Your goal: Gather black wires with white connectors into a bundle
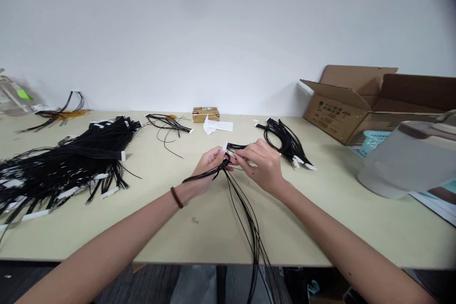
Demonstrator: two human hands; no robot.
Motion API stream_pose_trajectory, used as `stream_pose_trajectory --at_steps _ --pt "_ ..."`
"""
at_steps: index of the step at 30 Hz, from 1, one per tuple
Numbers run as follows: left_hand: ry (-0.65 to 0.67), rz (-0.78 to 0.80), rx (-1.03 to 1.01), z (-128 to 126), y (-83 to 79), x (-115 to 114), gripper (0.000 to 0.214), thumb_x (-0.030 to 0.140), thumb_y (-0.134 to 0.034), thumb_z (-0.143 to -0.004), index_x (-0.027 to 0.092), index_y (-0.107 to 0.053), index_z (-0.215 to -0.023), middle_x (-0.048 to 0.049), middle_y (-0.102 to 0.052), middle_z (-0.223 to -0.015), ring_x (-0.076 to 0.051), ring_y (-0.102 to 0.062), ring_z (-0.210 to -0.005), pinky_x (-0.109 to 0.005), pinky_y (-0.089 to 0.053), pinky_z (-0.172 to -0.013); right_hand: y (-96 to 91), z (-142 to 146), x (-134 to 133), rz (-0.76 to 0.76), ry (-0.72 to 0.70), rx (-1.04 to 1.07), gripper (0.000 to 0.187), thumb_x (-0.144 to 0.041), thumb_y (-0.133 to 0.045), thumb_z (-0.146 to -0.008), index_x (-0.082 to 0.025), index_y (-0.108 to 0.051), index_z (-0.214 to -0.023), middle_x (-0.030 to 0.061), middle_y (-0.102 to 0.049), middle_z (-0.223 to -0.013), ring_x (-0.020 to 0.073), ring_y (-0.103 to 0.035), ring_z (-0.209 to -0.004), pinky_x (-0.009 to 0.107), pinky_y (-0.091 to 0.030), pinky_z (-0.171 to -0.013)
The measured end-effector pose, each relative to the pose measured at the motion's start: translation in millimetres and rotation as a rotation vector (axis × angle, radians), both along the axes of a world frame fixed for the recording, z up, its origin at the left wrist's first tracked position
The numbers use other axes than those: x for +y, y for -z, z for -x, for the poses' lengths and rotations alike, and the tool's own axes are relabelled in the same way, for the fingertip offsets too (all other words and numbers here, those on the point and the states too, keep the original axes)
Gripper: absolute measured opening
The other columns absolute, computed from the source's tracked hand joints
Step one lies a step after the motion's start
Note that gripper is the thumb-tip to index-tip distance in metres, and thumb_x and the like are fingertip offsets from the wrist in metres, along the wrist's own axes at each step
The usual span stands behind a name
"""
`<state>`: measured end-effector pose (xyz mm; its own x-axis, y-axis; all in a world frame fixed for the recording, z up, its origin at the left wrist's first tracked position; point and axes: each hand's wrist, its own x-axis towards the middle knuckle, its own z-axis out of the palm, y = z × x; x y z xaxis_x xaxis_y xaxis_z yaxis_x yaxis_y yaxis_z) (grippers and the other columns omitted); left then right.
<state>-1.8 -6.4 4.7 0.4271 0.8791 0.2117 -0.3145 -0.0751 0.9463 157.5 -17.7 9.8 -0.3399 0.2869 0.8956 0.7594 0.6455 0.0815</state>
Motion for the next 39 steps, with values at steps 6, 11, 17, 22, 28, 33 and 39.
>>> stream_pose_trajectory --at_steps 6,11,17,22,28,33,39 --pt "0.034 -0.086 0.049 1.0 1.4 -0.9 0.028 0.041 -0.05 -0.08 0.015 -0.056 -0.072 -0.0038 -0.059 -0.072 -0.011 -0.054 -0.065 -0.024 -0.044 -0.066 0.8 -1.5 -0.1 -0.016 0.015 -0.056 0.014 -0.021 -0.053 -0.082 -0.021 -0.06 -0.069 -0.0012 -0.057 -0.058 0.0117 -0.039 -0.059 0.025 -0.031 -0.054" --pt "0.044 -0.124 0.083 1.6 2.6 -1.6 0.03 0.043 -0.047 -0.081 0.015 -0.054 -0.074 -0.0056 -0.06 -0.077 -0.012 -0.055 -0.068 -0.026 -0.046 -0.068 1.1 -1.8 0.1 -0.029 0.004 -0.072 0.016 -0.019 -0.053 -0.081 -0.021 -0.059 -0.067 -0.0017 -0.055 -0.056 0.0113 -0.039 -0.059 0.024 -0.03 -0.053" --pt "0.064 -0.118 0.099 2.4 2.6 -2.1 0.03 0.042 -0.045 -0.083 0.014 -0.052 -0.074 -0.0056 -0.061 -0.079 -0.011 -0.055 -0.069 -0.026 -0.046 -0.069 1.6 -0.8 -1.1 -0.014 0.016 -0.09 0.016 -0.014 -0.052 -0.08 -0.02 -0.058 -0.066 -0.0024 -0.053 -0.055 0.011 -0.037 -0.058 0.023 -0.031 -0.054" --pt "0.071 -0.003 0.061 -0.9 1.7 -2.2 0.029 0.042 -0.049 -0.081 0.014 -0.056 -0.075 -0.0064 -0.063 -0.079 -0.013 -0.058 -0.071 -0.028 -0.046 -0.071 3.5 -1.8 3.4 -0.022 0.011 -0.082 0.01 -0.014 -0.052 -0.082 -0.02 -0.06 -0.079 -0.0008 -0.057 -0.064 0.0112 -0.042 -0.065 0.023 -0.035 -0.06" --pt "-0.107 0.255 -0.128 -1.7 -3.7 0.9 0.005 0.018 -0.06 -0.073 0.014 -0.057 -0.072 -0.0029 -0.062 -0.075 -0.012 -0.058 -0.07 -0.028 -0.047 -0.072 3.1 -4.4 3.5 -0.148 -0.021 -0.189 0.021 -0.013 -0.056 -0.08 -0.025 -0.058 -0.097 0.0015 -0.062 -0.09 0.0157 -0.048 -0.092 0.03 -0.037 -0.079" --pt "-0.231 0.417 -0.137 4.1 -9.7 8.4 0.012 0.008 -0.049 -0.077 0.013 -0.057 -0.07 -0.0037 -0.065 -0.071 -0.009 -0.057 -0.059 -0.021 -0.045 -0.06 4.4 -2.3 2.0 -0.094 -0.089 -0.422 0.021 -0.01 -0.052 -0.082 -0.022 -0.057 -0.098 -0.0009 -0.064 -0.091 0.0132 -0.048 -0.09 0.031 -0.035 -0.081" --pt "-0.237 0.475 -0.134 2.8 -16.8 6.2 0.016 0.003 -0.046 -0.077 0.013 -0.054 -0.068 -0.0047 -0.066 -0.071 -0.008 -0.055 -0.053 -0.019 -0.043 -0.054 12.5 0.1 6.8 -0.087 -0.16 -0.431 0.017 -0.011 -0.049 -0.084 -0.019 -0.056 -0.098 0.0014 -0.064 -0.096 0.0127 -0.051 -0.091 0.03 -0.037 -0.078"
